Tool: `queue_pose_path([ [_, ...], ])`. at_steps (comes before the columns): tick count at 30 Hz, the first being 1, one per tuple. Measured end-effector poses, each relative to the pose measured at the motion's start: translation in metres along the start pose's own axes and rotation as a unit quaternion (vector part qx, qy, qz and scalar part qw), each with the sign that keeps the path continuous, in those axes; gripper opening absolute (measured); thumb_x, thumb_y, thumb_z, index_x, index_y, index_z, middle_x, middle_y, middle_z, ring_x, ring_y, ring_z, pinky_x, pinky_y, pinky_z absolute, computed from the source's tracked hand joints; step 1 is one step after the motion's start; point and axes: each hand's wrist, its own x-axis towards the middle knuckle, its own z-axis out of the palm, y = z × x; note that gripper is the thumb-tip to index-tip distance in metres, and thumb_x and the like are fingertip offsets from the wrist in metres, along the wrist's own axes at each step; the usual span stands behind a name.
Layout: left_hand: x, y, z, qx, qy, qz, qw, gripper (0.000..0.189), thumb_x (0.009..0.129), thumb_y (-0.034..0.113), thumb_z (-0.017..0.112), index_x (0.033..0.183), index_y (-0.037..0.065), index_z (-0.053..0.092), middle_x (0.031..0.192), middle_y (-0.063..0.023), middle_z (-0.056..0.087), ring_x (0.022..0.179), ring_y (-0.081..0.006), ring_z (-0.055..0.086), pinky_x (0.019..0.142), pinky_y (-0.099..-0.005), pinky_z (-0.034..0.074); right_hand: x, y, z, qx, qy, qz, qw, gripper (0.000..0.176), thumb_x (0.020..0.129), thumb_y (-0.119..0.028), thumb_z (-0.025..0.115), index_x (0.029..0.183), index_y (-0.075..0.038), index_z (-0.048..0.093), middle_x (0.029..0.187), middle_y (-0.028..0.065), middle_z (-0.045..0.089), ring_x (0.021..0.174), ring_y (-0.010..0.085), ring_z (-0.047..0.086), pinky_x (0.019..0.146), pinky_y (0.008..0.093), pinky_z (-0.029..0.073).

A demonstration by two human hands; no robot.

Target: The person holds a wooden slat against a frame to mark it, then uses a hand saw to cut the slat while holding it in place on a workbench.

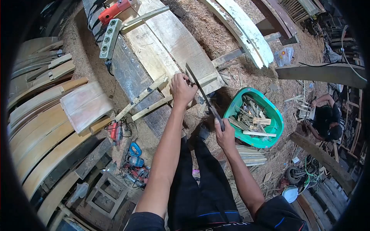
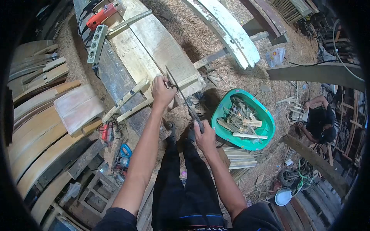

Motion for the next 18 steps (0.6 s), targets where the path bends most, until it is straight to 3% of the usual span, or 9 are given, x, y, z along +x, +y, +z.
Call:
queue_pose_path([
  [7,0.001,0.001,-0.004,-0.003,-0.010,-0.004,1.000,0.043,0.063,0.015,0.073,0.096,0.007,0.047,0.099,-0.0124,0.049,0.104,-0.0335,0.047,0.092,-0.0447,0.037,-0.017,-0.003,-0.005,0.024,0.001,0.034,0.999,0.028,0.096,-0.025,0.062,0.082,-0.001,0.055,0.061,0.0169,0.054,0.052,0.0307,0.053,0.053,0.0403,0.041],
  [10,-0.001,0.000,-0.004,-0.005,-0.011,-0.004,1.000,0.043,0.063,0.015,0.072,0.096,0.007,0.047,0.100,-0.0128,0.049,0.105,-0.0338,0.047,0.093,-0.0449,0.037,-0.002,-0.010,0.002,0.018,0.008,0.007,1.000,0.028,0.097,-0.024,0.061,0.083,-0.001,0.055,0.061,0.0165,0.053,0.052,0.0274,0.051,0.052,0.0393,0.041],
  [13,-0.001,-0.003,-0.001,-0.005,0.007,0.019,1.000,0.040,0.065,0.015,0.071,0.097,0.007,0.049,0.099,-0.0134,0.051,0.102,-0.0340,0.048,0.092,-0.0449,0.037,0.005,-0.007,0.007,0.022,0.005,-0.008,1.000,0.028,0.098,-0.026,0.060,0.085,-0.002,0.056,0.062,0.0122,0.052,0.055,0.0200,0.050,0.054,0.0355,0.040],
  [18,-0.007,-0.012,-0.015,-0.056,-0.075,0.138,0.986,0.025,0.073,0.007,0.068,0.095,0.002,0.058,0.095,-0.0157,0.058,0.093,-0.0346,0.056,0.087,-0.0432,0.045,-0.025,0.009,-0.011,0.192,0.040,0.051,0.979,0.033,0.102,-0.033,0.054,0.088,-0.003,0.057,0.073,0.0005,0.055,0.068,0.0084,0.048,0.061,0.0269,0.040],
])
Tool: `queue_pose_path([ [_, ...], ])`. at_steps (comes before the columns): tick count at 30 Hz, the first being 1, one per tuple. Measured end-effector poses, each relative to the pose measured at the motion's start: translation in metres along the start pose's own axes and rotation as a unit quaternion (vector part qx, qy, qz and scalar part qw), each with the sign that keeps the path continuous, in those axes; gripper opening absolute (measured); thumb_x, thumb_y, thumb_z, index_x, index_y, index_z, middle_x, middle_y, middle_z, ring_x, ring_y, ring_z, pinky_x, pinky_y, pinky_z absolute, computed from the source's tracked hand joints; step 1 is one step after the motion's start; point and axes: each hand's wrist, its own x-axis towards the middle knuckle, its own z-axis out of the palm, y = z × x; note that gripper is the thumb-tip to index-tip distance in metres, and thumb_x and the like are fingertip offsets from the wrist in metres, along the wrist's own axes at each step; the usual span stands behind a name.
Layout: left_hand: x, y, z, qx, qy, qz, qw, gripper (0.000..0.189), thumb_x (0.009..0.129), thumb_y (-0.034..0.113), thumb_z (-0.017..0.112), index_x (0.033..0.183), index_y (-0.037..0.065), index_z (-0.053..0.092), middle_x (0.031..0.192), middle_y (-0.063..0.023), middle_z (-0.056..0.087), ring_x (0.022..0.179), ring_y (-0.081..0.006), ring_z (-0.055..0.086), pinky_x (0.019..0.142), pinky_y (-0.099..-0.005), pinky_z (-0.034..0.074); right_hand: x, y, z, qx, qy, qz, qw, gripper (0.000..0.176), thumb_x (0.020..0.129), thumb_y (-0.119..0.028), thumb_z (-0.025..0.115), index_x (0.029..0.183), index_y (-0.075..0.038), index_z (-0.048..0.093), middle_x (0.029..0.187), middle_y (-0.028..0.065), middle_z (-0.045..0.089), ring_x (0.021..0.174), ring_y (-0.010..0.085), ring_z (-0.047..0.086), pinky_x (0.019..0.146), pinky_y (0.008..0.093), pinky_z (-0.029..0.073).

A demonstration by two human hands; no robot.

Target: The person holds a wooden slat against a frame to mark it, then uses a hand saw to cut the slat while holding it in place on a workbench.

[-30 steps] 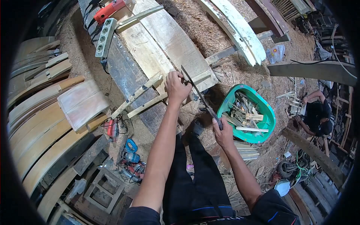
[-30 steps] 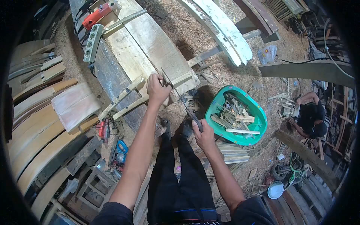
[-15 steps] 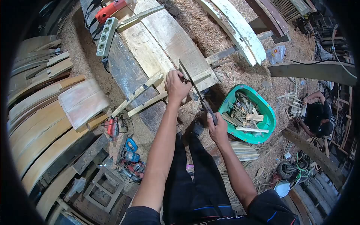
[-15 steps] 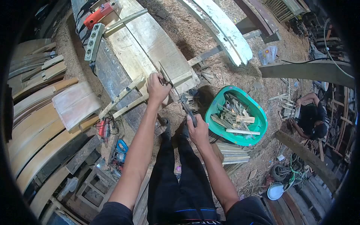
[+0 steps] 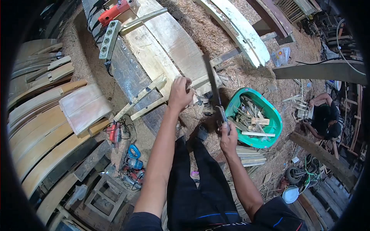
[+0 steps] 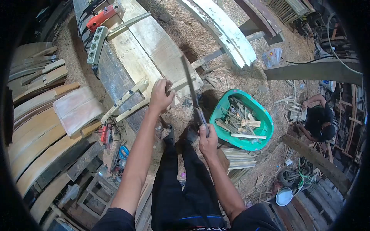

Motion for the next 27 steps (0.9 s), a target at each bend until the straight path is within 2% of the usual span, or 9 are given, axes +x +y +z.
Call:
queue_pose_path([
  [3,-0.003,-0.006,-0.002,0.010,-0.006,0.052,0.999,0.025,0.077,0.003,0.071,0.099,0.000,0.061,0.100,-0.0162,0.060,0.097,-0.0349,0.058,0.087,-0.0422,0.048,0.002,-0.011,-0.003,0.062,0.029,-0.001,0.998,0.031,0.101,-0.032,0.055,0.088,-0.004,0.058,0.077,-0.0003,0.057,0.070,0.0068,0.048,0.065,0.0240,0.040],
  [6,0.005,-0.002,0.000,0.017,-0.001,0.098,0.995,0.026,0.076,0.003,0.072,0.100,0.001,0.062,0.100,-0.0160,0.061,0.098,-0.0349,0.059,0.088,-0.0418,0.048,0.009,-0.011,-0.008,0.032,0.004,0.000,0.999,0.030,0.101,-0.031,0.056,0.090,-0.004,0.058,0.076,-0.0005,0.057,0.070,0.0064,0.048,0.065,0.0236,0.040],
  [7,0.011,0.002,0.002,0.013,-0.002,0.111,0.994,0.027,0.076,0.003,0.072,0.101,0.001,0.062,0.101,-0.0157,0.061,0.098,-0.0348,0.059,0.088,-0.0416,0.048,0.011,-0.014,-0.005,0.025,0.012,-0.044,0.999,0.030,0.101,-0.031,0.057,0.090,-0.003,0.058,0.075,-0.0008,0.056,0.069,0.0070,0.048,0.063,0.0249,0.040],
  [10,0.027,0.006,0.011,0.015,-0.024,0.141,0.990,0.030,0.075,0.002,0.073,0.103,0.001,0.062,0.102,-0.0151,0.062,0.098,-0.0345,0.060,0.088,-0.0411,0.049,0.012,-0.004,-0.004,0.023,-0.001,-0.006,1.000,0.030,0.100,-0.031,0.057,0.089,-0.003,0.059,0.073,-0.0011,0.054,0.068,0.0078,0.047,0.062,0.0263,0.040],
  [16,0.027,-0.002,0.012,0.025,-0.054,0.156,0.986,0.029,0.074,-0.001,0.072,0.101,0.000,0.063,0.104,-0.0143,0.062,0.098,-0.0338,0.061,0.086,-0.0397,0.050,0.018,0.012,0.013,-0.033,0.012,-0.033,0.999,0.028,0.101,-0.029,0.056,0.088,-0.003,0.058,0.072,-0.0021,0.051,0.068,0.0068,0.045,0.060,0.0262,0.037],
  [19,0.026,-0.005,0.005,0.035,-0.053,0.184,0.981,0.028,0.073,-0.002,0.071,0.100,0.000,0.063,0.103,-0.0139,0.063,0.098,-0.0332,0.061,0.085,-0.0393,0.051,0.013,0.026,0.021,0.084,0.016,-0.002,0.996,0.029,0.102,-0.028,0.055,0.088,-0.003,0.058,0.072,-0.0030,0.049,0.068,0.0061,0.042,0.059,0.0254,0.035],
  [21,0.024,-0.007,0.003,0.039,-0.051,0.199,0.978,0.027,0.073,-0.002,0.071,0.099,0.000,0.064,0.102,-0.0136,0.063,0.098,-0.0329,0.062,0.085,-0.0390,0.051,0.010,0.028,0.021,0.094,0.012,0.027,0.995,0.029,0.102,-0.028,0.054,0.089,-0.002,0.058,0.073,-0.0033,0.049,0.068,0.0059,0.042,0.059,0.0250,0.035],
  [24,0.028,-0.009,0.001,0.037,-0.064,0.204,0.976,0.026,0.074,0.003,0.072,0.098,0.002,0.064,0.101,-0.0130,0.064,0.099,-0.0322,0.062,0.084,-0.0386,0.051,0.009,0.027,0.026,0.089,0.015,0.029,0.996,0.030,0.102,-0.028,0.053,0.089,-0.002,0.058,0.072,-0.0037,0.049,0.066,0.0060,0.042,0.058,0.0251,0.035],
  [27,0.021,0.004,0.003,0.051,-0.039,0.129,0.990,0.024,0.075,0.010,0.073,0.097,0.004,0.065,0.098,-0.0121,0.065,0.096,-0.0314,0.063,0.083,-0.0388,0.051,0.011,0.025,0.029,0.068,-0.023,0.037,0.997,0.031,0.102,-0.029,0.053,0.088,-0.002,0.059,0.068,-0.0037,0.049,0.062,0.0066,0.042,0.056,0.0264,0.035],
])
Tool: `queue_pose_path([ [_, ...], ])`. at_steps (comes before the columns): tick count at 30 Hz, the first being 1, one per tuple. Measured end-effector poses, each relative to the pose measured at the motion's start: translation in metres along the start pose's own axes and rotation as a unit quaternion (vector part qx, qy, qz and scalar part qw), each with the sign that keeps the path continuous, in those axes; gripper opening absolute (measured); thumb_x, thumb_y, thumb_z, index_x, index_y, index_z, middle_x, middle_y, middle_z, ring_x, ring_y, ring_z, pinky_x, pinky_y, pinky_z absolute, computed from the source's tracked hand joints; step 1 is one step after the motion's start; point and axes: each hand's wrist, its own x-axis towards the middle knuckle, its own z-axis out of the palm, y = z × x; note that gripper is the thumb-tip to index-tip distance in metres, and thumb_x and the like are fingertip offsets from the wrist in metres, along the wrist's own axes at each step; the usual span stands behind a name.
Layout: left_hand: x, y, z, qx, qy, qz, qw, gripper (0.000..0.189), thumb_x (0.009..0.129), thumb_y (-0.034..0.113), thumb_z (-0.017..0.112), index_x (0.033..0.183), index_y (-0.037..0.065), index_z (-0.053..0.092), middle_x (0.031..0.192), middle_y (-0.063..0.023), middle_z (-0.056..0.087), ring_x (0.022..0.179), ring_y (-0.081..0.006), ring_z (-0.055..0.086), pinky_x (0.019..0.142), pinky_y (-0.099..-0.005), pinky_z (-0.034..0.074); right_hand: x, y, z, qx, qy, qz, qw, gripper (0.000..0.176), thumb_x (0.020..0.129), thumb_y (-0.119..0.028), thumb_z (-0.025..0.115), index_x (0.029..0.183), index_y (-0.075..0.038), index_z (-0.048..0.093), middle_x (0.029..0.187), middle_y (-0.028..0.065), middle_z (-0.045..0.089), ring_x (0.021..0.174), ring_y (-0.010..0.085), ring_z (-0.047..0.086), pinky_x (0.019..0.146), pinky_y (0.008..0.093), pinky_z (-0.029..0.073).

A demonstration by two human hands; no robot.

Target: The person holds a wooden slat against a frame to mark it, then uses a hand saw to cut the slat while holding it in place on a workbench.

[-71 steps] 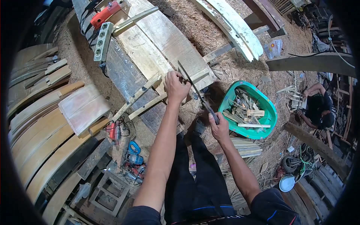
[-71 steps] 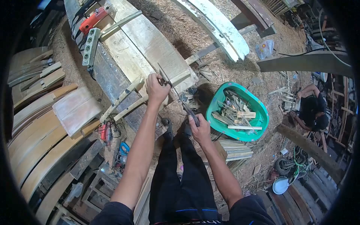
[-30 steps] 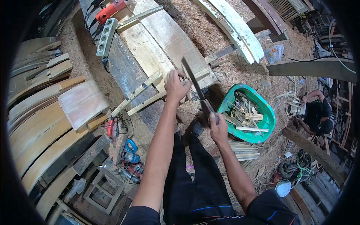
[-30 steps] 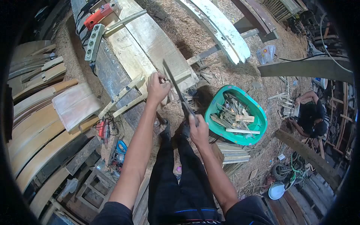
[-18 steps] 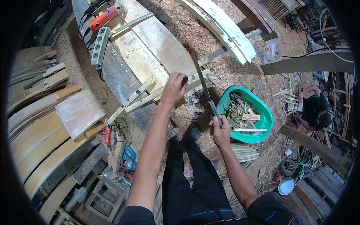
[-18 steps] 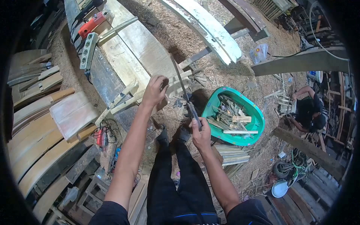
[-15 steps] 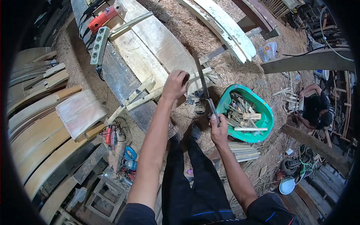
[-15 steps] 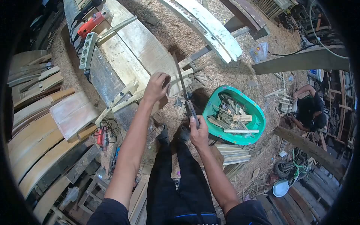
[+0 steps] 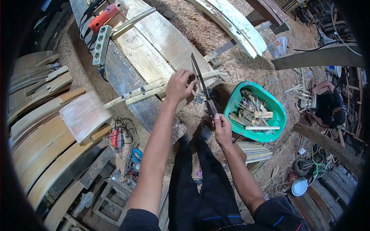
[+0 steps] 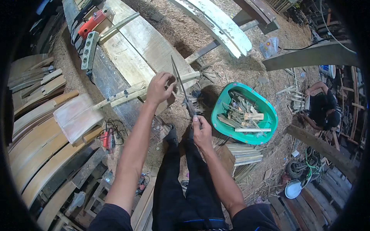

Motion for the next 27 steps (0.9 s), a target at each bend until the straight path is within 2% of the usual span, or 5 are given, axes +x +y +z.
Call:
queue_pose_path([
  [9,0.008,-0.007,0.010,-0.017,0.060,-0.070,0.996,0.015,0.082,0.015,0.065,0.094,0.006,0.065,0.091,-0.0126,0.065,0.083,-0.0321,0.064,0.075,-0.0397,0.051,0.001,-0.005,0.022,-0.113,0.059,-0.024,0.992,0.043,0.099,-0.034,0.058,0.072,0.000,0.053,0.056,0.0058,0.042,0.054,0.0131,0.038,0.051,0.0352,0.035],
  [13,0.022,0.005,0.022,0.105,0.168,-0.233,0.952,0.018,0.085,0.016,0.063,0.102,0.009,0.064,0.110,-0.0098,0.062,0.109,-0.0287,0.056,0.096,-0.0434,0.040,-0.009,0.007,0.020,-0.130,0.066,-0.030,0.989,0.042,0.099,-0.033,0.058,0.072,0.000,0.053,0.055,0.0069,0.042,0.053,0.0135,0.039,0.050,0.0358,0.035],
  [14,0.022,0.001,0.027,0.122,0.159,-0.247,0.948,0.030,0.087,0.017,0.062,0.116,0.010,0.059,0.127,-0.0100,0.054,0.127,-0.0283,0.045,0.106,-0.0479,0.029,-0.011,0.009,0.019,-0.133,0.066,-0.034,0.988,0.042,0.099,-0.033,0.058,0.072,0.000,0.053,0.055,0.0069,0.042,0.052,0.0136,0.039,0.050,0.0358,0.035],
  [20,0.027,0.002,0.032,0.220,0.087,-0.241,0.941,0.053,0.090,0.019,0.055,0.141,0.009,0.041,0.152,-0.0123,0.034,0.145,-0.0289,0.026,0.116,-0.0540,0.018,0.008,-0.017,0.029,-0.147,0.057,-0.024,0.987,0.042,0.099,-0.031,0.057,0.070,0.000,0.054,0.053,0.0086,0.040,0.052,0.0136,0.039,0.049,0.0358,0.035],
  [27,0.027,-0.001,0.033,0.236,0.054,-0.252,0.937,0.055,0.091,0.020,0.051,0.144,0.010,0.038,0.157,-0.0117,0.028,0.147,-0.0280,0.022,0.118,-0.0551,0.015,-0.025,0.001,0.023,-0.144,0.075,-0.019,0.987,0.042,0.098,-0.031,0.058,0.071,0.000,0.055,0.054,0.0094,0.041,0.051,0.0142,0.039,0.049,0.0363,0.035],
])
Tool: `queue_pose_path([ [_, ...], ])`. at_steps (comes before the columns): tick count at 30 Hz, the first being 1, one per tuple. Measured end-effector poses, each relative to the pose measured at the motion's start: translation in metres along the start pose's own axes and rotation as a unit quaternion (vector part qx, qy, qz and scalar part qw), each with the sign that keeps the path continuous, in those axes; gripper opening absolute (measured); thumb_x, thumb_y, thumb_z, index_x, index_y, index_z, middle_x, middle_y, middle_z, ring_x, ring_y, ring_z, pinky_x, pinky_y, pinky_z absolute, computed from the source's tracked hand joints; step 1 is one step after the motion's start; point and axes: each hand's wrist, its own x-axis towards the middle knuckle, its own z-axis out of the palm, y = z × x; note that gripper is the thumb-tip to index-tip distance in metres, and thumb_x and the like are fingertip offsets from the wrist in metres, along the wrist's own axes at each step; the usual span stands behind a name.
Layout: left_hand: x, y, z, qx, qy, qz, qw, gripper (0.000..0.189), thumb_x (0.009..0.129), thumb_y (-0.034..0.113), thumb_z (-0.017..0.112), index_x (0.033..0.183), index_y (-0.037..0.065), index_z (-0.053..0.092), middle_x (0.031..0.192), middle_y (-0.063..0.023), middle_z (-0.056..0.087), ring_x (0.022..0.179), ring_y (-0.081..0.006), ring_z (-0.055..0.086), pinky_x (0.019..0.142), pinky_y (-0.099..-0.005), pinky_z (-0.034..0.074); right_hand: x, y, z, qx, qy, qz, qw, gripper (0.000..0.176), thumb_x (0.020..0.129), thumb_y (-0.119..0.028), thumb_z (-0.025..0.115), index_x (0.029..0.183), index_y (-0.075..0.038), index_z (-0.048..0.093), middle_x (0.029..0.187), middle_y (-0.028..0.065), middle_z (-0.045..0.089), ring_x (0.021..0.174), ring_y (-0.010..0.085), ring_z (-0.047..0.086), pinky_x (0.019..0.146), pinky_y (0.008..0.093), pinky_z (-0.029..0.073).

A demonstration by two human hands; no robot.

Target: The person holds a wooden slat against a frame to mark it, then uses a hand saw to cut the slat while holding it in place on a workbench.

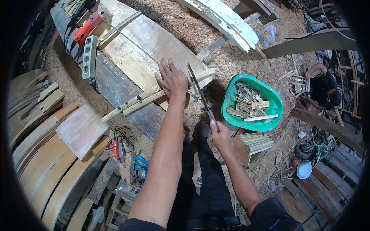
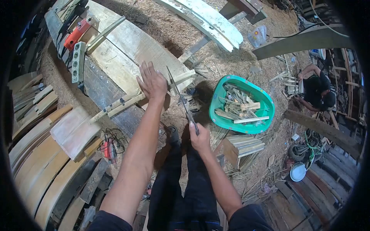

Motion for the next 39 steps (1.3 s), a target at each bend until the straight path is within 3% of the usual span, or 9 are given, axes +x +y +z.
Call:
queue_pose_path([
  [9,0.000,0.002,0.000,0.028,-0.011,-0.005,1.000,0.056,0.091,0.023,0.051,0.144,0.013,0.039,0.159,-0.0096,0.026,0.149,-0.0263,0.019,0.118,-0.0544,0.014,0.042,-0.020,0.014,-0.030,-0.011,-0.010,0.999,0.042,0.097,-0.034,0.058,0.073,0.000,0.057,0.056,0.0127,0.046,0.052,0.0177,0.048,0.052,0.0376,0.039],
  [15,0.001,0.003,-0.001,0.030,0.002,-0.005,1.000,0.054,0.090,0.020,0.050,0.142,0.012,0.041,0.157,-0.0100,0.029,0.148,-0.0257,0.022,0.118,-0.0539,0.017,-0.009,0.006,-0.003,0.009,-0.009,0.014,1.000,0.043,0.098,-0.034,0.057,0.071,0.000,0.055,0.058,0.0128,0.047,0.053,0.0174,0.047,0.053,0.0372,0.039],
  [21,-0.002,0.002,0.002,0.033,0.027,0.000,0.999,0.053,0.089,0.021,0.050,0.141,0.012,0.044,0.156,-0.0106,0.031,0.147,-0.0252,0.024,0.118,-0.0523,0.018,0.040,-0.010,0.011,0.003,-0.020,-0.009,1.000,0.041,0.098,-0.032,0.057,0.072,0.000,0.055,0.056,0.0121,0.046,0.052,0.0179,0.045,0.052,0.0381,0.038],
  [27,-0.002,0.002,0.001,0.042,0.023,-0.001,0.999,0.055,0.088,0.020,0.050,0.142,0.014,0.043,0.155,-0.0089,0.033,0.146,-0.0250,0.026,0.118,-0.0508,0.019,-0.010,0.022,-0.004,0.015,-0.024,0.006,1.000,0.042,0.099,-0.034,0.056,0.075,0.000,0.058,0.056,0.0087,0.047,0.054,0.0141,0.046,0.052,0.0349,0.038],
  [34,-0.002,0.000,0.007,0.040,0.027,-0.003,0.999,0.054,0.090,0.018,0.048,0.143,0.014,0.042,0.155,-0.0086,0.033,0.146,-0.0245,0.025,0.119,-0.0506,0.017,0.040,0.004,0.015,0.022,-0.021,-0.031,0.999,0.042,0.099,-0.032,0.056,0.073,0.001,0.057,0.057,0.0082,0.047,0.056,0.0120,0.045,0.052,0.0344,0.038],
  [39,-0.002,0.001,0.002,0.032,0.010,-0.007,0.999,0.054,0.090,0.019,0.047,0.144,0.014,0.042,0.156,-0.0082,0.032,0.147,-0.0243,0.024,0.119,-0.0504,0.016,0.019,0.015,0.006,0.017,-0.023,-0.019,0.999,0.042,0.099,-0.032,0.056,0.072,0.001,0.056,0.056,0.0080,0.045,0.055,0.0121,0.044,0.052,0.0347,0.038],
])
